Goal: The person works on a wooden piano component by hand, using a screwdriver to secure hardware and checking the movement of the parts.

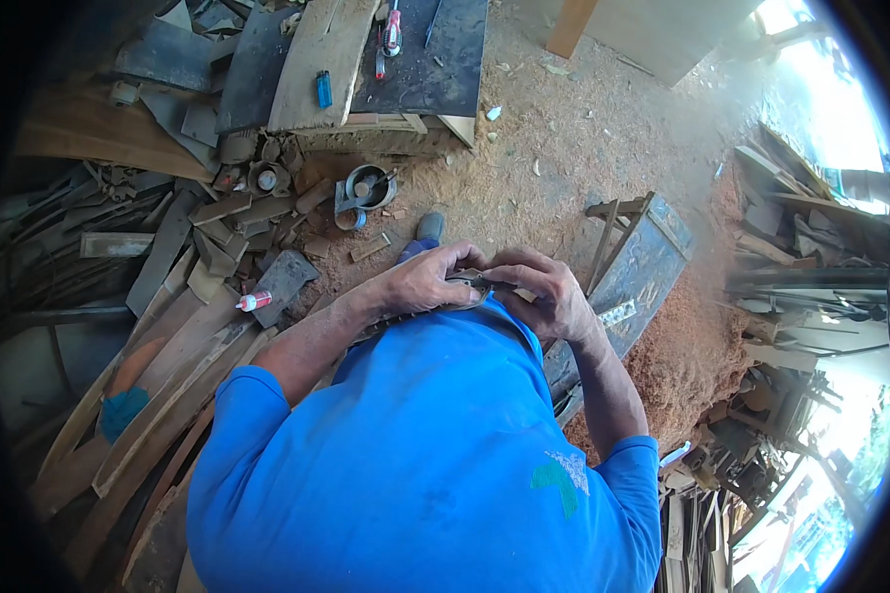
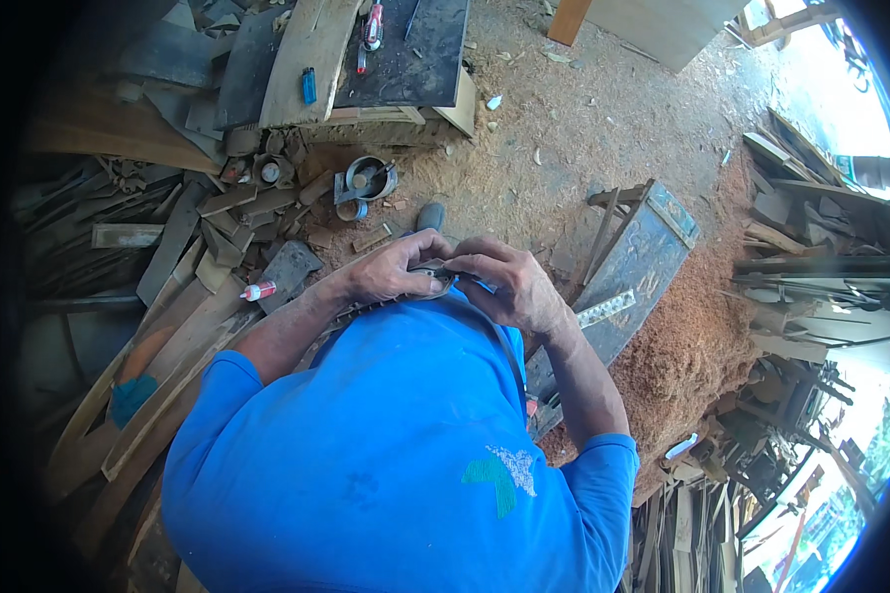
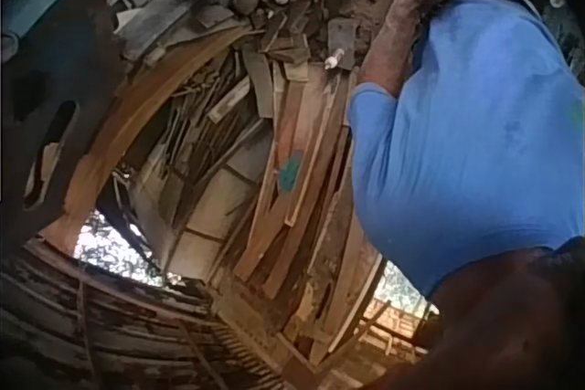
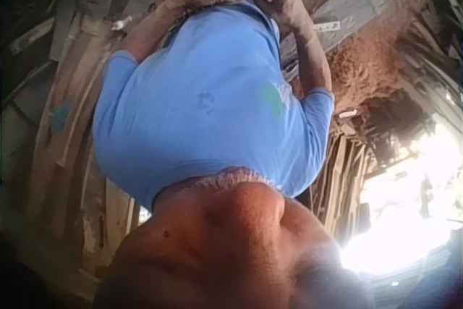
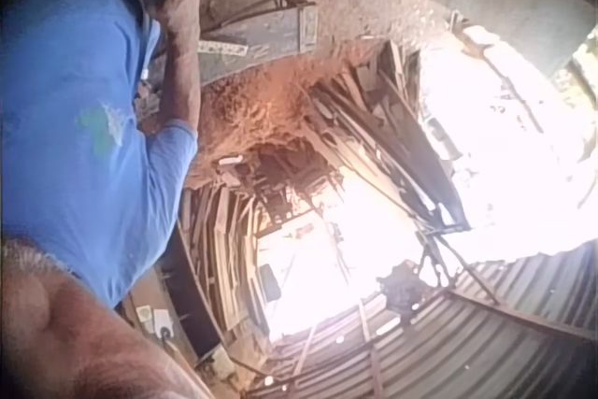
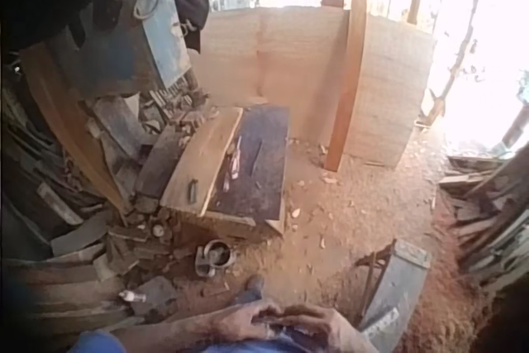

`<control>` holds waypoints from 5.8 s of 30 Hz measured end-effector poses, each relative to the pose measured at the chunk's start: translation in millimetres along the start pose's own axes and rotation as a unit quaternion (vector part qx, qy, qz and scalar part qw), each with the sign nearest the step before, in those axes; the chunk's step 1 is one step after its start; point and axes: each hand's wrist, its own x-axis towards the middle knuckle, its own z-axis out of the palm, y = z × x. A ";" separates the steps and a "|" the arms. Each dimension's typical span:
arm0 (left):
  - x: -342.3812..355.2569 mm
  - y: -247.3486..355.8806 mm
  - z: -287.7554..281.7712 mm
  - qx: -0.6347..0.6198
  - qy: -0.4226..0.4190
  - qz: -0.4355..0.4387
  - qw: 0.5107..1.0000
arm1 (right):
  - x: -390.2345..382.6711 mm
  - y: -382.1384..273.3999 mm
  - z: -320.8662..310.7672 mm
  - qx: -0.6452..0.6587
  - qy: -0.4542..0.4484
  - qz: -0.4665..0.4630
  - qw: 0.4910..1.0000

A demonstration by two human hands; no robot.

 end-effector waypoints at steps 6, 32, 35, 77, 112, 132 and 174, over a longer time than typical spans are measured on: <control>5.5 -4.4 -2.8 0.074 0.027 0.029 0.996 | 3.7 -2.5 -6.4 -0.045 -0.058 0.009 0.997; 28.1 21.2 10.0 0.311 0.129 0.074 0.939 | -5.4 -3.1 3.6 -0.031 0.108 0.177 0.978; 24.4 8.8 7.3 0.236 0.121 0.064 0.962 | -6.7 3.4 9.1 0.120 0.118 0.285 0.944; 43.3 -14.2 -7.1 0.053 0.052 0.014 0.997 | -13.7 9.1 12.9 -0.189 0.042 -0.019 0.981; 36.1 -16.9 3.5 0.227 0.113 0.077 0.964 | -7.9 -5.4 19.7 -0.201 0.020 0.126 0.971; 42.0 -20.6 21.2 0.247 0.216 0.232 0.916 | -6.1 1.9 12.5 -0.341 -0.025 0.019 0.940; 40.8 -22.3 28.7 0.284 0.132 0.217 0.924 | -10.6 14.0 -12.3 0.053 -0.055 0.220 0.973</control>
